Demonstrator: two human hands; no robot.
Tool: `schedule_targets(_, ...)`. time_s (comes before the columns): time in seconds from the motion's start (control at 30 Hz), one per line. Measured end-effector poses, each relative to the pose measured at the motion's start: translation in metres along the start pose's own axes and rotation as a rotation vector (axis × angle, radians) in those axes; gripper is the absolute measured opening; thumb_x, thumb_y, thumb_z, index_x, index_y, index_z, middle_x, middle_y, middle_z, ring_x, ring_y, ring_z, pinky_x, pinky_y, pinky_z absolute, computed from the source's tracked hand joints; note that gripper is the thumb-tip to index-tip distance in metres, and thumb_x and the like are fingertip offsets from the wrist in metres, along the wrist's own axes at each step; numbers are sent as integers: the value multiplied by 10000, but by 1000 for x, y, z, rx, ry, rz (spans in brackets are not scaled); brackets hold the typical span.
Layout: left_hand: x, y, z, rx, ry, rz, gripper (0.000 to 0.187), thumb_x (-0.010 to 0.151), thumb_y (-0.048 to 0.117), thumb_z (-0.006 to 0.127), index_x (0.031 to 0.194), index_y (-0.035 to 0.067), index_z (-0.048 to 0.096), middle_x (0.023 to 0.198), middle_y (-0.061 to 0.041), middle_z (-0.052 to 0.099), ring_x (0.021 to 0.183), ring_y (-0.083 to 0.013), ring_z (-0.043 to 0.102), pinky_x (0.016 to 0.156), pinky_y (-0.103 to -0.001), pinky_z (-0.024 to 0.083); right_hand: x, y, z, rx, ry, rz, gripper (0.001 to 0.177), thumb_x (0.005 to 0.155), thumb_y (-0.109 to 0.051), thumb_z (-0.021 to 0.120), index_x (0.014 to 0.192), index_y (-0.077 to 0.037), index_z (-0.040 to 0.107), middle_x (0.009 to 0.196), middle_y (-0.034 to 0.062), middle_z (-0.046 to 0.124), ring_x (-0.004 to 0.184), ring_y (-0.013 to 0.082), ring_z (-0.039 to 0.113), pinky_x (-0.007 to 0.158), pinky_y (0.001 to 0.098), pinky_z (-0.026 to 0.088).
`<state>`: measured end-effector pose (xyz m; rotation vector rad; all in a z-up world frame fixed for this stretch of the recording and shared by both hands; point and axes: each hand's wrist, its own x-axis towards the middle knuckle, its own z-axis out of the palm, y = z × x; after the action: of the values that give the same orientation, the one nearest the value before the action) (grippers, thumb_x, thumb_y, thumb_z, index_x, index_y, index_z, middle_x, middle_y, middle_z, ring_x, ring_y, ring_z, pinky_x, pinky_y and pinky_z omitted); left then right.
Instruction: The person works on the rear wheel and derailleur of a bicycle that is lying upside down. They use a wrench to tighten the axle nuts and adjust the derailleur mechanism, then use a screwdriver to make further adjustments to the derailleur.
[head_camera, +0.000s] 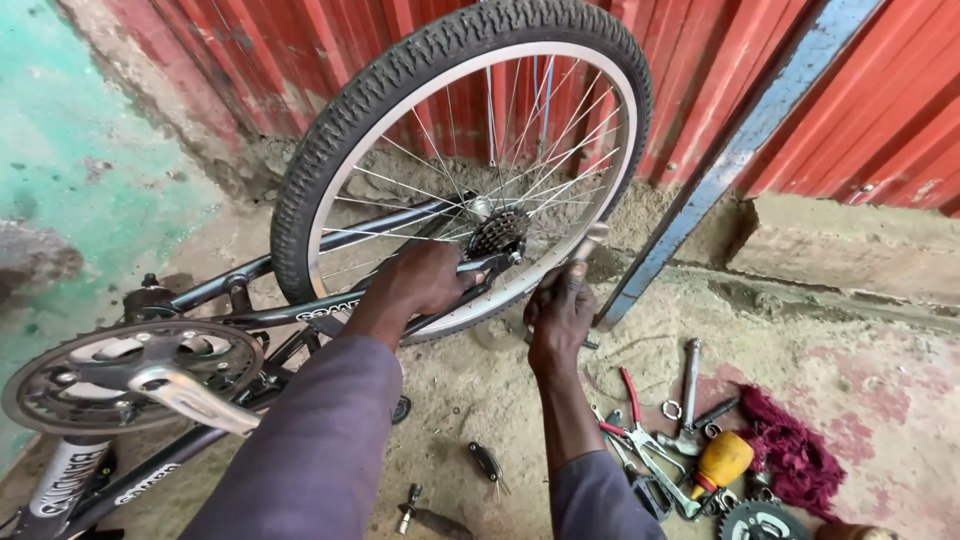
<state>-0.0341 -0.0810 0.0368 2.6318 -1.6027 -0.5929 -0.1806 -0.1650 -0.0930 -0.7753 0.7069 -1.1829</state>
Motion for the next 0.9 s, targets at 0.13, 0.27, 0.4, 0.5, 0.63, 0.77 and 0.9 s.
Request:
schedule_targets(0.13, -10, 8, -6, -5, -8, -16, 475, 997, 411, 559, 1070, -13, 760, 977, -258, 750, 992, -450, 724, 846, -531, 588, 1, -11, 11, 168, 14, -159, 340, 1112, -260, 430, 937, -35, 615, 643, 6, 394, 523, 145, 504, 565, 274, 491)
schedule_targets(0.27, 0, 1, 1, 1, -16, -10, 511, 984, 452, 554, 1034, -12, 761, 966, -257, 744, 988, -439, 726, 826, -531, 586, 24, -23, 16, 730, 180, -92, 546, 1041, -503, 433, 620, -157, 395, 585, -6, 299, 520, 201, 421, 612, 346, 389)
schedule_targets(0.4, -1, 4, 3, -6, 7, -8, 497, 992, 446, 560, 1030, -4, 766, 918, -244, 742, 926, -427, 739, 791, -514, 595, 32, -39, 32, 826, 170, -119, 562, 1010, -544, 435, 605, -155, 421, 575, 15, 308, 489, 213, 415, 600, 356, 392)
schedule_targets(0.5, 3, 1, 10, -22, 45, -6, 472, 990, 416, 584, 1034, -18, 765, 891, -244, 741, 897, -433, 739, 776, -513, 599, 45, -18, 12, 268, 339, 113, 453, 1058, -446, 478, 741, -126, 526, 569, -22, 335, 412, 171, 426, 421, 323, 397)
schedule_targets(0.63, 4, 2, 7, 25, 27, -14, 494, 967, 440, 570, 1032, -7, 769, 958, -253, 748, 990, -443, 726, 836, -536, 585, 19, -36, 2, -527, 18, -59, 309, 1078, -399, 539, 1082, -113, 655, 762, 58, 537, 738, 209, 544, 714, 379, 457)
schedule_targets(0.77, 2, 1, 9, 38, 37, -19, 494, 962, 440, 564, 1028, -4, 772, 969, -257, 748, 1007, -443, 723, 860, -542, 582, 11, -45, -11, -989, -233, -80, 306, 1006, -323, 582, 1270, -217, 697, 1015, 213, 743, 1085, 478, 650, 957, 583, 483)
schedule_targets(0.9, 2, 3, 12, 24, 64, -15, 520, 968, 459, 547, 1043, -6, 766, 974, -256, 749, 1014, -439, 723, 875, -536, 581, 13, -56, -11, -1164, -275, -72, 310, 955, -350, 645, 1238, -281, 750, 1012, 147, 777, 1074, 438, 676, 952, 559, 506)
